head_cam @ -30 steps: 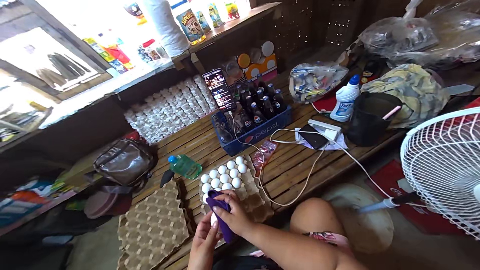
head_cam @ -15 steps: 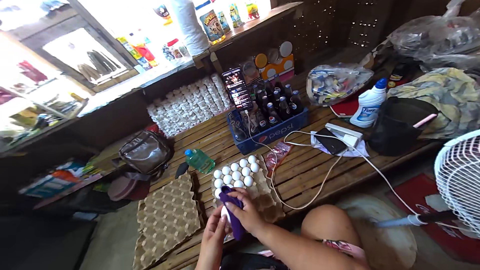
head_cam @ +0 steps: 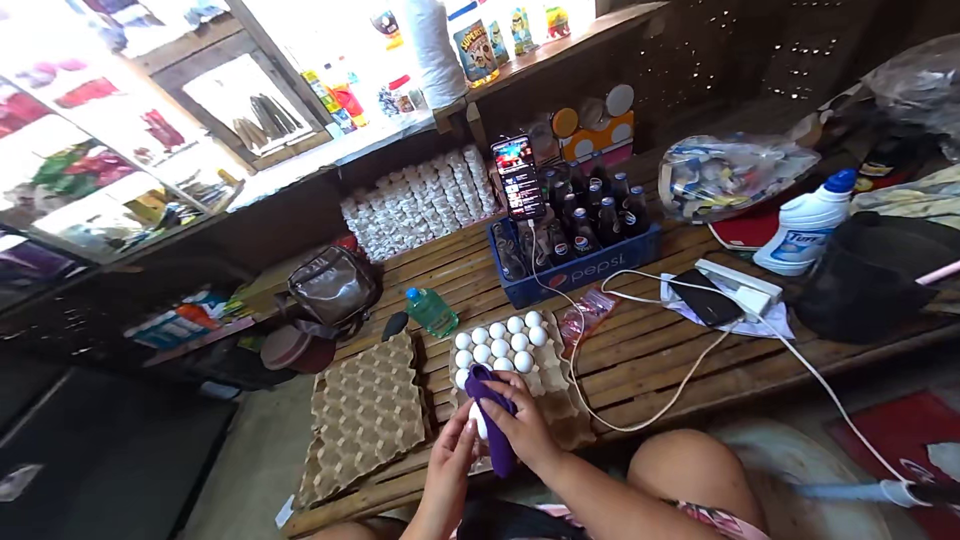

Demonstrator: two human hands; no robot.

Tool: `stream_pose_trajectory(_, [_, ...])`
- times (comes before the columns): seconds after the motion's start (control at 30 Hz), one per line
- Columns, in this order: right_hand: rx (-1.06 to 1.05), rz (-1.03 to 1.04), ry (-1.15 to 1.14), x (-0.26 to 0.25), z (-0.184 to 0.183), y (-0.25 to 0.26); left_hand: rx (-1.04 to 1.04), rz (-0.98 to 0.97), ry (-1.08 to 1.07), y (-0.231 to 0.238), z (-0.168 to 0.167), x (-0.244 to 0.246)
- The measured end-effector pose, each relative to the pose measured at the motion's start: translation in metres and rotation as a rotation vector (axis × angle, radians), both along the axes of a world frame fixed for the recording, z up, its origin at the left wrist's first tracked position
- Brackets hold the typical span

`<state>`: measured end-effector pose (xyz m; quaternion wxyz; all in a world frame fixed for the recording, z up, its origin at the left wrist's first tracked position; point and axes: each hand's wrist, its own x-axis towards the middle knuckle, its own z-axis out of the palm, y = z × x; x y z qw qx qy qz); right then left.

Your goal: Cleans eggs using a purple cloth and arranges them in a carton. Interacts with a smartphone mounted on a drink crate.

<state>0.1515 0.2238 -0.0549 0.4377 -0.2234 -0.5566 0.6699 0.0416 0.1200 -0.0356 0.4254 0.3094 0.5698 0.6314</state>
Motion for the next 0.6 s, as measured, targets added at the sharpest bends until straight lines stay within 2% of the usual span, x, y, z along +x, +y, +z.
stream_pose_trajectory(0.1, [-0.051,-0.003,-0.013,-0.002,-0.002,0.000,0.025,0.029,-0.017,0.003,0.003,-0.004])
stream_pose_trajectory(0.23, [0.068,-0.009,-0.013,-0.005,-0.011,-0.007,0.059,0.160,-0.097,0.009,0.006,-0.004])
stream_pose_trajectory(0.33, [0.129,-0.017,-0.017,-0.005,-0.012,-0.007,0.057,0.113,-0.096,0.006,0.003,-0.004])
stream_pose_trajectory(0.47, [0.037,-0.005,-0.031,-0.003,-0.005,-0.003,-0.009,0.041,-0.044,0.003,0.001,-0.001])
stream_pose_trajectory(0.6, [-0.014,0.023,-0.055,-0.006,-0.011,-0.004,-0.030,0.101,-0.066,0.007,0.004,-0.004])
